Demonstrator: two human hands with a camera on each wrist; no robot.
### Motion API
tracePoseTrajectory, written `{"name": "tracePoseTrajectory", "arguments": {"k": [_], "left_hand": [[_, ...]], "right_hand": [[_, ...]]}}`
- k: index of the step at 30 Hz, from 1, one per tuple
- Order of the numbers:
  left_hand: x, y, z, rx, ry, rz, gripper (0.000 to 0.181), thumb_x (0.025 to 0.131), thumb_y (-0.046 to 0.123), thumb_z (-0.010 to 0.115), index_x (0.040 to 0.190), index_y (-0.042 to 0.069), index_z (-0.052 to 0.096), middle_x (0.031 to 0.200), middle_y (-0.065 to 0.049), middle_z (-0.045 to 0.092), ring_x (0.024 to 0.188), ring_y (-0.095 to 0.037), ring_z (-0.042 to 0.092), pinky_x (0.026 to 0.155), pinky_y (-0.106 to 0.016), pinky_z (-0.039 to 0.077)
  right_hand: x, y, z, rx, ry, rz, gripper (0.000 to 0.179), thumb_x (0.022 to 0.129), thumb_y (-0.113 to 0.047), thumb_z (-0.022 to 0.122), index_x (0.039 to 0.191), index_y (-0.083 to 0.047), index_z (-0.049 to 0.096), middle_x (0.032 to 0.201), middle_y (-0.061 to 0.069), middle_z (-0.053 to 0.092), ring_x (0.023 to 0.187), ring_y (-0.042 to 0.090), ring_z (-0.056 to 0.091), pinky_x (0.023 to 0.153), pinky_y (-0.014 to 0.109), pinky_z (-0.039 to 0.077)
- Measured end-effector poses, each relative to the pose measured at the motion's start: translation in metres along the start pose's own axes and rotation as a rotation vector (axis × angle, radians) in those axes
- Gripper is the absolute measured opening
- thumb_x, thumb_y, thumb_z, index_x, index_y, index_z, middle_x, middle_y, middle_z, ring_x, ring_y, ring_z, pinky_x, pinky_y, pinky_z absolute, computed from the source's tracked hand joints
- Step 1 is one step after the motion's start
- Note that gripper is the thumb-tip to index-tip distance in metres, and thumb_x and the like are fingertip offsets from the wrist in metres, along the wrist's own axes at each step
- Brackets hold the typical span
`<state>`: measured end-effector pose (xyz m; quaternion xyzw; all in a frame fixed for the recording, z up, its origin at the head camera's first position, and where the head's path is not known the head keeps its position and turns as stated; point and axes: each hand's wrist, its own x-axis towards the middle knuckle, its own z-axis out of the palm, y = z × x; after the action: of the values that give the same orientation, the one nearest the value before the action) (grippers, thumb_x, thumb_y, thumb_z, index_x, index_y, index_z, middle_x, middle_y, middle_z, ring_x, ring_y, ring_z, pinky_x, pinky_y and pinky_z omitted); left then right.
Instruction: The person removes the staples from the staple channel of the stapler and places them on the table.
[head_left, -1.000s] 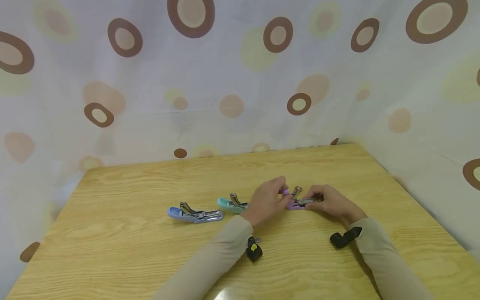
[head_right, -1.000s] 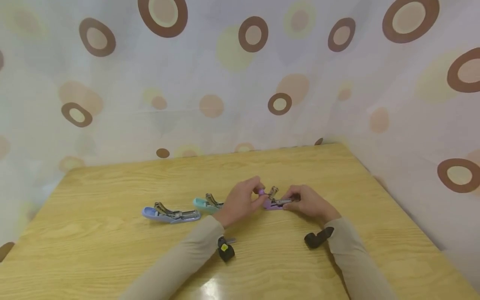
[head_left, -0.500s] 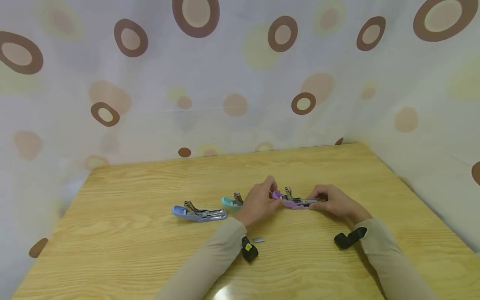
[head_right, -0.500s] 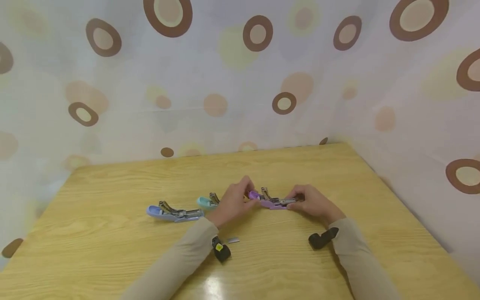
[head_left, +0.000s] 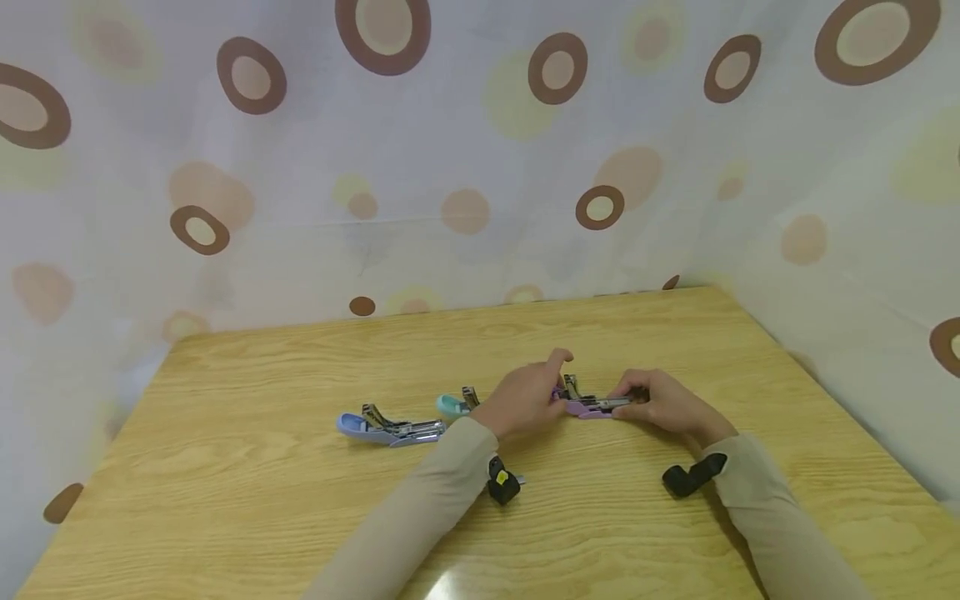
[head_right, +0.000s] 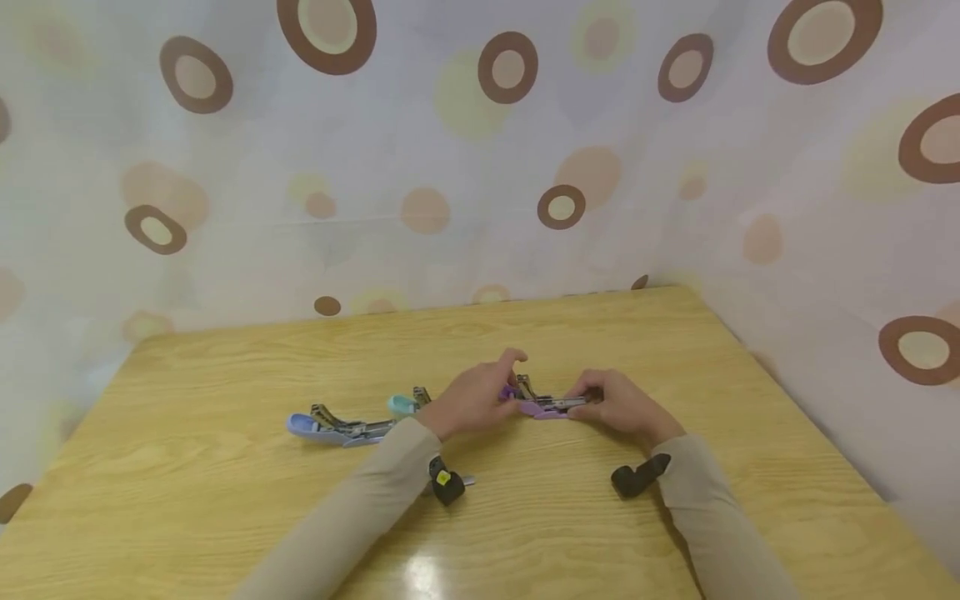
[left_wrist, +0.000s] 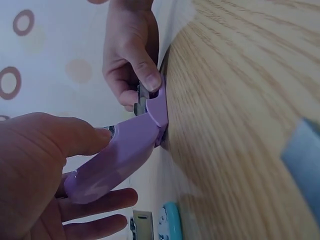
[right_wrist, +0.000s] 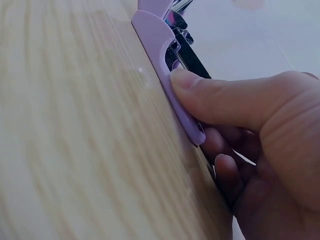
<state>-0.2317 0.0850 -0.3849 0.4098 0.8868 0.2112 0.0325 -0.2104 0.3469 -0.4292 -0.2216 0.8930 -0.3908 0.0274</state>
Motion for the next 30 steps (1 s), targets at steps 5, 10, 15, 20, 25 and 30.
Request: {"name": "tracePoseTrajectory", "arguments": {"k": [5,10,15,20,25,30], "left_hand": [[0.009,0.006,-0.001,0.012,-0.056,0.033,0.056,0.094,0.023,0.062,0.141,0.011,0.034,0.087,0.001,0.062,0.070,-0.008,0.054,0.067,-0.022,0.044],[0.019,0.011,0.004,0.039,-0.078,0.068,0.052,0.094,0.025,0.063,0.138,0.011,0.039,0.107,-0.001,0.067,0.089,-0.009,0.063,0.076,-0.022,0.050],[0.027,0.015,0.010,0.158,-0.100,0.123,0.041,0.094,0.030,0.063,0.131,0.016,0.051,0.113,-0.001,0.065,0.092,-0.010,0.062,0.075,-0.022,0.050],[0.037,0.019,0.010,0.291,-0.116,0.172,0.026,0.091,0.027,0.067,0.117,0.023,0.064,0.102,0.006,0.067,0.081,-0.007,0.057,0.074,-0.022,0.047],[0.045,0.024,0.008,0.305,-0.176,0.191,0.020,0.087,0.028,0.071,0.107,0.024,0.070,0.093,0.009,0.068,0.075,-0.005,0.054,0.071,-0.022,0.046],[0.047,0.025,0.008,0.314,-0.197,0.180,0.022,0.087,0.026,0.072,0.108,0.025,0.072,0.099,0.010,0.070,0.080,-0.004,0.057,0.074,-0.020,0.048]], "right_hand": [[0.000,0.000,0.000,0.009,-0.006,0.011,0.013,0.081,-0.008,0.075,0.094,-0.007,0.072,0.089,0.005,0.064,0.071,0.003,0.050,0.062,0.021,0.043],[0.000,0.001,-0.001,0.010,-0.013,0.038,0.012,0.082,-0.008,0.075,0.093,-0.008,0.071,0.090,0.005,0.064,0.073,0.004,0.052,0.065,0.021,0.045],[0.000,0.002,-0.001,0.001,-0.022,0.065,0.011,0.082,-0.009,0.075,0.092,-0.008,0.071,0.090,0.004,0.064,0.075,0.004,0.052,0.067,0.020,0.045],[0.002,0.003,-0.001,0.000,-0.011,0.045,0.011,0.081,-0.007,0.075,0.090,-0.009,0.070,0.088,0.003,0.064,0.074,0.004,0.052,0.066,0.020,0.045],[0.002,0.002,0.000,0.006,-0.004,0.028,0.011,0.081,-0.008,0.076,0.088,-0.010,0.067,0.088,0.003,0.065,0.076,0.003,0.053,0.069,0.021,0.045],[0.002,0.000,0.000,0.027,-0.009,0.051,0.011,0.082,-0.009,0.076,0.089,-0.010,0.068,0.090,0.003,0.066,0.077,0.004,0.054,0.070,0.021,0.045]]}}
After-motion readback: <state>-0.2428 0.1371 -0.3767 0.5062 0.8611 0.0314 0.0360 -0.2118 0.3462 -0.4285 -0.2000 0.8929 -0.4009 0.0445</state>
